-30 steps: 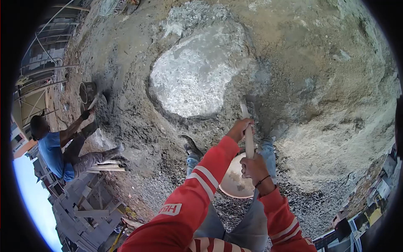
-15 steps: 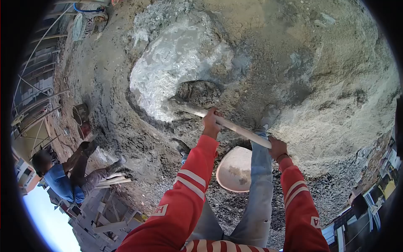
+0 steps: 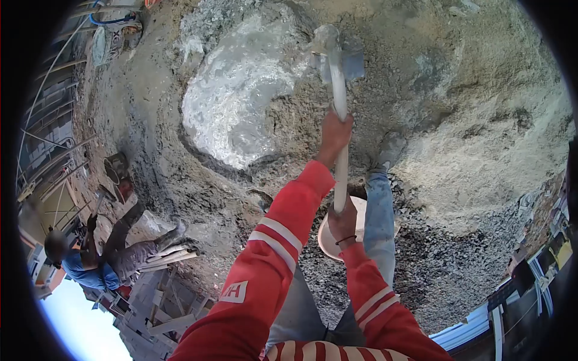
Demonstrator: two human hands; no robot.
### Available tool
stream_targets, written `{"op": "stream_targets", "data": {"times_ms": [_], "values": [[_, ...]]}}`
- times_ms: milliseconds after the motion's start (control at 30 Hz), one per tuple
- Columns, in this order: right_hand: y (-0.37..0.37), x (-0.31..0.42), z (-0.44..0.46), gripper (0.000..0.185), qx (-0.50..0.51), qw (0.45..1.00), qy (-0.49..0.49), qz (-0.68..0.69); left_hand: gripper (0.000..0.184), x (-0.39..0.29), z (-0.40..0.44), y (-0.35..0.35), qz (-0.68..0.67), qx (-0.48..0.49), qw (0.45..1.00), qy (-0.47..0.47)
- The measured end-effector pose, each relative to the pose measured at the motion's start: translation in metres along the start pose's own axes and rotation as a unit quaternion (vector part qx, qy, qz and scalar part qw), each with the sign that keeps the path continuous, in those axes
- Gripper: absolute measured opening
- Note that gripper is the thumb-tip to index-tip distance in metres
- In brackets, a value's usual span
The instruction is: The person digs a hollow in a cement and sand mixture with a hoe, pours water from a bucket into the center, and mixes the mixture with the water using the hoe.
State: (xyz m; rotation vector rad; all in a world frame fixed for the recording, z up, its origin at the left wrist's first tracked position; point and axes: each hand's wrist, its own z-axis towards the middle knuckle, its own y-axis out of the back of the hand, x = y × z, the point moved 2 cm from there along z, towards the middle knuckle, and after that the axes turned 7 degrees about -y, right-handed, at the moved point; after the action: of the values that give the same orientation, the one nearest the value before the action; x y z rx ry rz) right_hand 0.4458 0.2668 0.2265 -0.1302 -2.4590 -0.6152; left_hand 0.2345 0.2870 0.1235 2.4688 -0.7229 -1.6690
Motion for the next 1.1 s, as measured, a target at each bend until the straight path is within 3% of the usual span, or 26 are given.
{"op": "stream_targets", "data": {"times_ms": [67,133,167,233,300,333,367,467,500,533,567,600,633,767,833,900,933,1000,1100], "values": [[-0.035,-0.039,-0.018,0.038,-0.005,0.992,-0.061,0.111,0.041,0.049,-0.035,-0.017,0.168,0.041,0.985,-0.004],[-0.059,-0.055,-0.065,0.034,-0.029,0.985,-0.129,0.107,0.042,0.15,-0.097,-0.029,0.224,0.159,0.95,0.149],[-0.054,-0.067,-0.067,0.034,-0.03,0.986,-0.125,0.102,0.041,0.152,-0.118,-0.019,0.23,0.182,0.948,0.121],[-0.054,-0.083,-0.101,0.032,0.06,0.969,-0.239,0.009,0.04,0.167,-0.162,-0.004,0.239,0.222,0.939,0.11],[-0.061,-0.065,-0.083,0.032,0.077,0.966,-0.248,-0.001,0.026,0.176,-0.128,-0.003,0.188,0.107,0.932,0.29],[-0.056,-0.053,-0.089,0.032,0.088,0.955,-0.284,-0.015,0.026,0.171,-0.13,-0.001,0.18,0.101,0.934,0.291],[-0.054,-0.045,-0.088,0.032,0.09,0.958,-0.273,-0.022,0.02,0.166,-0.129,0.001,0.153,0.138,0.923,0.324],[-0.058,-0.009,-0.063,0.034,0.11,0.988,-0.077,0.08,0.014,0.149,-0.088,0.019,0.059,0.162,0.921,0.348],[-0.047,0.024,-0.056,0.022,0.142,0.989,0.021,-0.017,0.013,0.147,-0.084,0.022,-0.002,0.173,0.917,0.359],[-0.033,0.058,-0.044,0.022,0.145,0.989,0.031,-0.019,0.013,0.144,-0.082,0.025,-0.061,0.186,0.908,0.369],[-0.022,0.086,-0.029,0.019,0.195,0.957,-0.187,0.105,0.013,0.14,-0.08,0.027,-0.12,0.198,0.896,0.379],[-0.014,0.11,-0.022,0.015,0.233,0.862,-0.393,0.219,0.013,0.134,-0.076,0.028,-0.179,0.21,0.88,0.386],[-0.007,0.134,-0.014,0.015,0.236,0.865,-0.386,0.219,0.009,0.124,-0.069,0.028,-0.287,0.129,0.819,0.479],[0.016,0.192,-0.029,0.009,0.306,0.884,-0.308,0.175,0.009,0.05,-0.049,0.077,-0.323,0.16,0.833,0.419],[0.027,0.215,-0.043,0.009,0.313,0.901,-0.263,0.143,0.01,0.027,-0.037,0.1,-0.418,0.068,0.812,0.401],[0.042,0.224,-0.053,0.019,0.296,0.946,-0.131,0.009,0.01,0.022,-0.009,0.111,-0.426,0.042,0.816,0.388],[0.048,0.214,-0.053,0.019,0.297,0.946,-0.133,0.012,0.01,0.017,0.004,0.115,-0.435,0.016,0.817,0.378],[0.062,0.19,-0.04,0.035,0.218,0.959,0.121,-0.134,0.012,-0.005,0.02,0.119,-0.416,-0.019,0.84,0.347],[0.06,0.104,0.024,0.041,0.23,0.957,0.127,-0.119,0.013,-0.028,0.042,0.113,-0.369,-0.095,0.882,0.276]]}}
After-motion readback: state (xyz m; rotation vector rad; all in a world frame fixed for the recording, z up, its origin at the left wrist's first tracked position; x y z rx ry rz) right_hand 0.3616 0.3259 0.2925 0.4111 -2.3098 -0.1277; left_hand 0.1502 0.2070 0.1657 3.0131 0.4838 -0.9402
